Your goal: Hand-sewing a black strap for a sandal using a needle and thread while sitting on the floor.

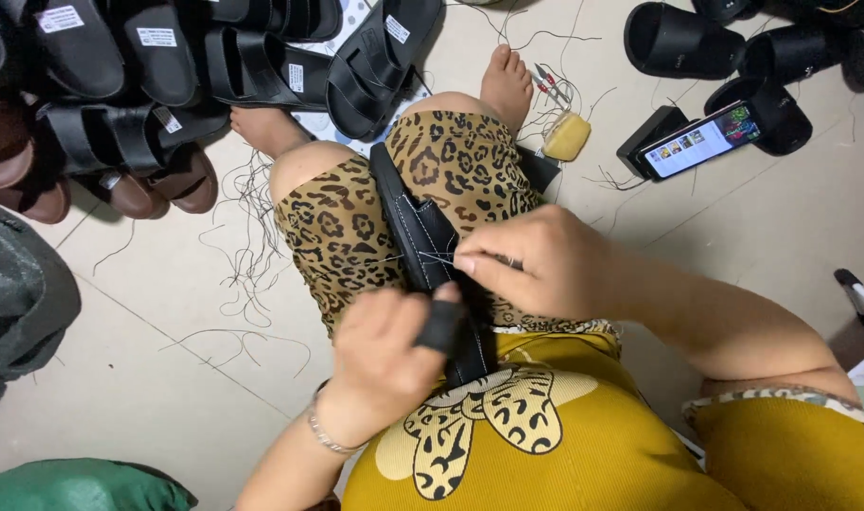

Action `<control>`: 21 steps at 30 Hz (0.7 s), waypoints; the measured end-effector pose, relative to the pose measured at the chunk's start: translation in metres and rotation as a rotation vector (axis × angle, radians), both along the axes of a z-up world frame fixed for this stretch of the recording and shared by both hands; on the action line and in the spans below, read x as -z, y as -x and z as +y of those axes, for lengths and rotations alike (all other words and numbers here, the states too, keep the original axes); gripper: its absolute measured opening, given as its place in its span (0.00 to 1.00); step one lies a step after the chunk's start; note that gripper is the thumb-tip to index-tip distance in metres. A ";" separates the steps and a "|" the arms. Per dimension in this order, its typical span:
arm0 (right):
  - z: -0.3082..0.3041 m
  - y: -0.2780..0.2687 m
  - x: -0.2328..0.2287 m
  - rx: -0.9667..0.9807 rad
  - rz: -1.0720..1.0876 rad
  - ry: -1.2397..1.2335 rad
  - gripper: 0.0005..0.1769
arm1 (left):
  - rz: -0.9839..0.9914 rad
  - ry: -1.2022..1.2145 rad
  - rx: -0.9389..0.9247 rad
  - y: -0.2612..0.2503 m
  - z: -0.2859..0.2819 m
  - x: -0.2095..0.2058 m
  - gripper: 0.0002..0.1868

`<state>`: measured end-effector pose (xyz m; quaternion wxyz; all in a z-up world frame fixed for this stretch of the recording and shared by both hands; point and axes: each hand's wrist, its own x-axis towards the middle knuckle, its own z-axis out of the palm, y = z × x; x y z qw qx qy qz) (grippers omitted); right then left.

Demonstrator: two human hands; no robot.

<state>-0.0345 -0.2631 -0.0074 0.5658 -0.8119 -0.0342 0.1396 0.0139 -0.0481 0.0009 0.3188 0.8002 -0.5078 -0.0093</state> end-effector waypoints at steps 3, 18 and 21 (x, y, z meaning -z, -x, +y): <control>-0.008 -0.006 -0.004 0.011 0.086 -0.056 0.06 | -0.089 -0.231 0.097 0.007 -0.012 0.002 0.21; 0.050 0.004 0.019 0.170 -0.196 -0.190 0.13 | 1.189 0.824 -0.288 0.021 0.042 0.002 0.10; 0.026 -0.018 0.021 0.223 -0.748 0.290 0.10 | 1.147 0.771 -0.520 0.002 0.013 0.000 0.04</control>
